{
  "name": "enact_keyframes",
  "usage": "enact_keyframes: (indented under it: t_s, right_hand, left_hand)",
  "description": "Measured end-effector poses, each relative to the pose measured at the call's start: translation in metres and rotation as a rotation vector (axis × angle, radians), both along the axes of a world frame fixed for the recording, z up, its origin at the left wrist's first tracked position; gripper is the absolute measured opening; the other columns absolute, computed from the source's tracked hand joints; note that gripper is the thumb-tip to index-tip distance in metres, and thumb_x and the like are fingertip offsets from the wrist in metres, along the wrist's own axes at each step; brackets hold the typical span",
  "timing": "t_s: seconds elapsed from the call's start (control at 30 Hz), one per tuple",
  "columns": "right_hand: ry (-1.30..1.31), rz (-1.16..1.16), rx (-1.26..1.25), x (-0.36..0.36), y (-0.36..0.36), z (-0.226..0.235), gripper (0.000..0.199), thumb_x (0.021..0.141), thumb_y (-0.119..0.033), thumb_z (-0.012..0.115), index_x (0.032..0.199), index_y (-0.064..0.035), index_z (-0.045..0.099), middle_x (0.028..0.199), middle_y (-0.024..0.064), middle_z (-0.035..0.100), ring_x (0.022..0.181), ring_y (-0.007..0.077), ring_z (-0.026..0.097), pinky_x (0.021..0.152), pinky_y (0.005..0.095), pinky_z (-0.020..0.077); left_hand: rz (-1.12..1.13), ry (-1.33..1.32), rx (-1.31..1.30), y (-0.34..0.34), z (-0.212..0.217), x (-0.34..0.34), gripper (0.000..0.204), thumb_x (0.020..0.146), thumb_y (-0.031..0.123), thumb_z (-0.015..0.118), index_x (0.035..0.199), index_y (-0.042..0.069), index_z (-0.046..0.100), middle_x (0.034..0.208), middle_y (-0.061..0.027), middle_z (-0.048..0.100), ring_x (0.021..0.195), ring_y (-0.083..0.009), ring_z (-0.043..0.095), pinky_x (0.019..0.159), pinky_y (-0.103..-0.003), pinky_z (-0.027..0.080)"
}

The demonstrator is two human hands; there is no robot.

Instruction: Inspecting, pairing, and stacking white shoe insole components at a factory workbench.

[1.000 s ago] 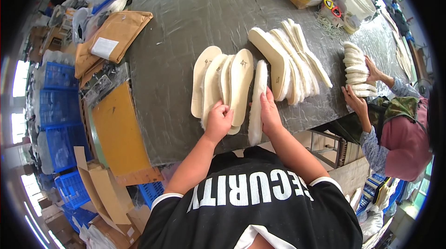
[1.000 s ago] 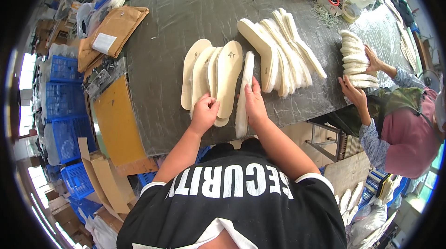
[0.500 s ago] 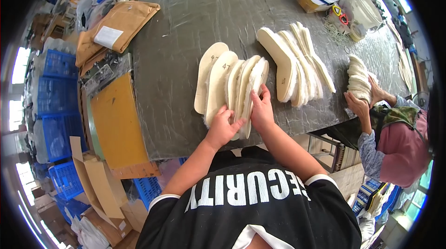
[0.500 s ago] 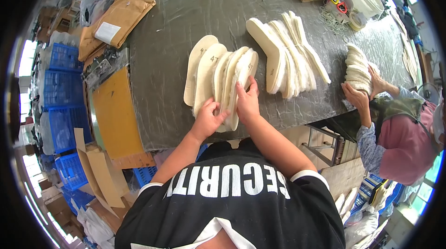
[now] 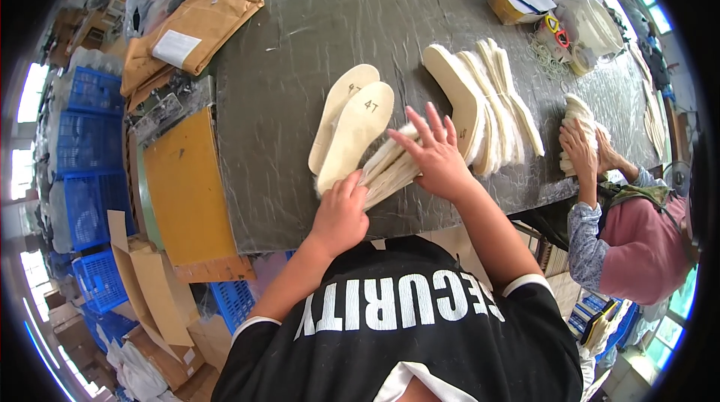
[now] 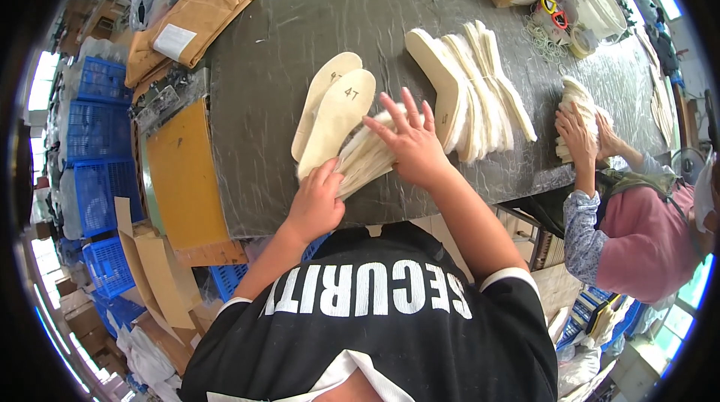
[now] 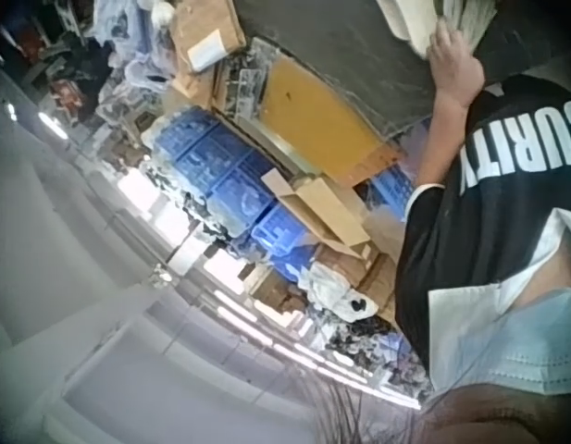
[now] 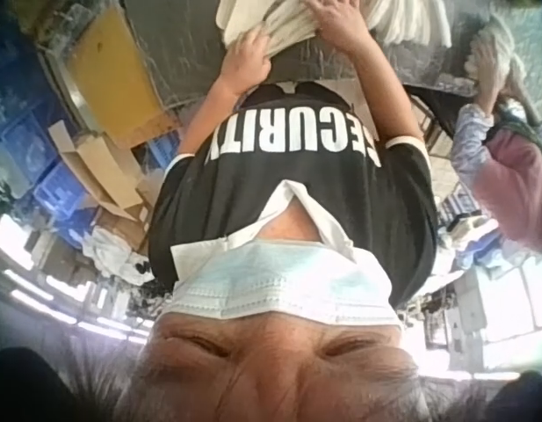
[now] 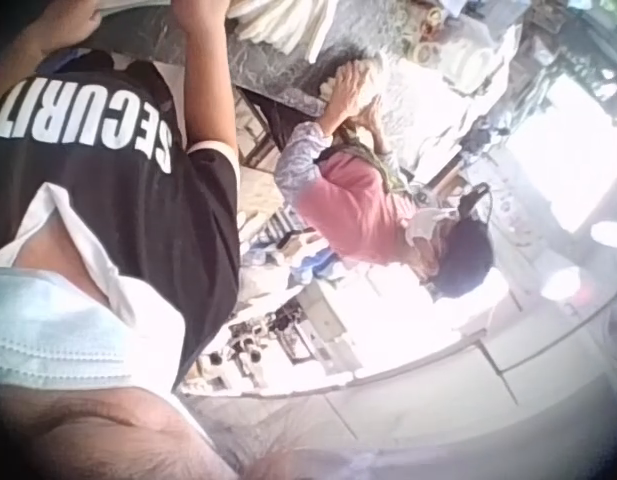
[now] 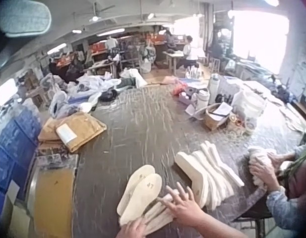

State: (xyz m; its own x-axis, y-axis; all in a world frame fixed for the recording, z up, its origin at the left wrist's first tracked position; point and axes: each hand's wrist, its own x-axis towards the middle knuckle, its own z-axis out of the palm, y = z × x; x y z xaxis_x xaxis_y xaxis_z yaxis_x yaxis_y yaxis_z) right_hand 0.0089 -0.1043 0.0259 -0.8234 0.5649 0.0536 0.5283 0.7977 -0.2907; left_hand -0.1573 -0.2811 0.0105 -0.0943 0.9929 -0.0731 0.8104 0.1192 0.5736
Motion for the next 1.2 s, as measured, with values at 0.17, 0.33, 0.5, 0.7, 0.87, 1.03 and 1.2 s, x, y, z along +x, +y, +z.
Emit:
enact_keyframes:
  t_s: [0.17,0.33,0.5,0.7,0.87,1.03,1.2]
  right_hand:
    - [-0.107,0.168,-0.107,-0.006,0.008,-0.003,0.093,0.06,-0.012,0.079,0.143,-0.0281,0.04,0.144,0.0085,0.039,0.139,0.0312,0.029,0.109,0.0559,0.0258]
    - [-0.054,0.182,-0.074,-0.001,-0.002,-0.004,0.094,0.06,-0.014,0.081,0.143,-0.027,0.04,0.136,0.0077,0.046,0.133,0.03,0.037,0.103,0.0568,0.0308]
    - [-0.035,0.233,0.041,-0.008,-0.007,-0.005,0.095,0.058,-0.019,0.083,0.143,-0.0239,0.041,0.121,0.0064,0.053,0.125,0.0274,0.043,0.104,0.0537,0.0316]
    - [-0.004,0.292,0.025,-0.017,-0.014,-0.02,0.052,0.061,-0.019,0.079,0.109,-0.0142,0.06,0.093,0.0018,0.056,0.099,0.0221,0.055,0.101,0.0492,0.0341]
    - [0.014,0.33,0.046,-0.013,-0.016,-0.022,0.021,0.065,-0.022,0.073,0.082,-0.0148,0.064,0.087,-0.0001,0.057,0.093,0.0184,0.056,0.086,0.0359,0.0409]
    - [-0.031,0.359,0.096,-0.011,-0.017,-0.019,0.024,0.064,-0.026,0.074,0.083,-0.0154,0.064,0.087,0.0003,0.056,0.093,0.0187,0.055,0.078,0.0338,0.0419]
    - [-0.004,0.388,0.075,-0.018,-0.035,-0.012,0.019,0.068,-0.024,0.069,0.084,-0.015,0.062,0.089,0.0031,0.055,0.092,0.0203,0.054,0.078,0.0339,0.0427]
  left_hand:
    - [-0.004,0.102,0.094,-0.01,-0.008,0.004,0.068,0.073,0.007,0.066,0.135,0.0,0.038,0.139,-0.0204,0.041,0.124,-0.0358,0.044,0.103,-0.046,0.034]
    - [-0.04,0.13,0.021,0.0,-0.012,0.017,0.092,0.073,0.021,0.076,0.144,-0.003,0.024,0.142,-0.0208,0.039,0.125,-0.0349,0.043,0.103,-0.046,0.033]
    - [-0.043,0.085,0.031,0.01,-0.012,0.016,0.097,0.073,0.025,0.077,0.145,-0.008,0.019,0.143,-0.0224,0.037,0.126,-0.0369,0.042,0.103,-0.046,0.034]
    - [0.073,0.105,-0.028,0.015,-0.012,0.017,0.085,0.075,0.025,0.077,0.137,-0.009,0.031,0.132,-0.0236,0.047,0.118,-0.0378,0.049,0.098,-0.045,0.04]
    - [0.072,0.004,-0.365,0.02,0.006,0.008,0.068,0.076,0.027,0.076,0.127,-0.006,0.046,0.12,-0.0222,0.056,0.11,-0.0356,0.056,0.092,-0.044,0.045]
    - [0.244,0.108,0.158,0.048,0.001,-0.038,0.081,0.069,0.037,0.081,0.13,-0.003,0.045,0.126,-0.0234,0.053,0.115,-0.039,0.052,0.096,-0.046,0.042]
    - [0.503,0.128,-0.069,0.086,-0.03,-0.068,0.073,0.068,0.03,0.082,0.126,0.0,0.048,0.123,-0.0225,0.054,0.111,-0.0379,0.053,0.094,-0.045,0.044]
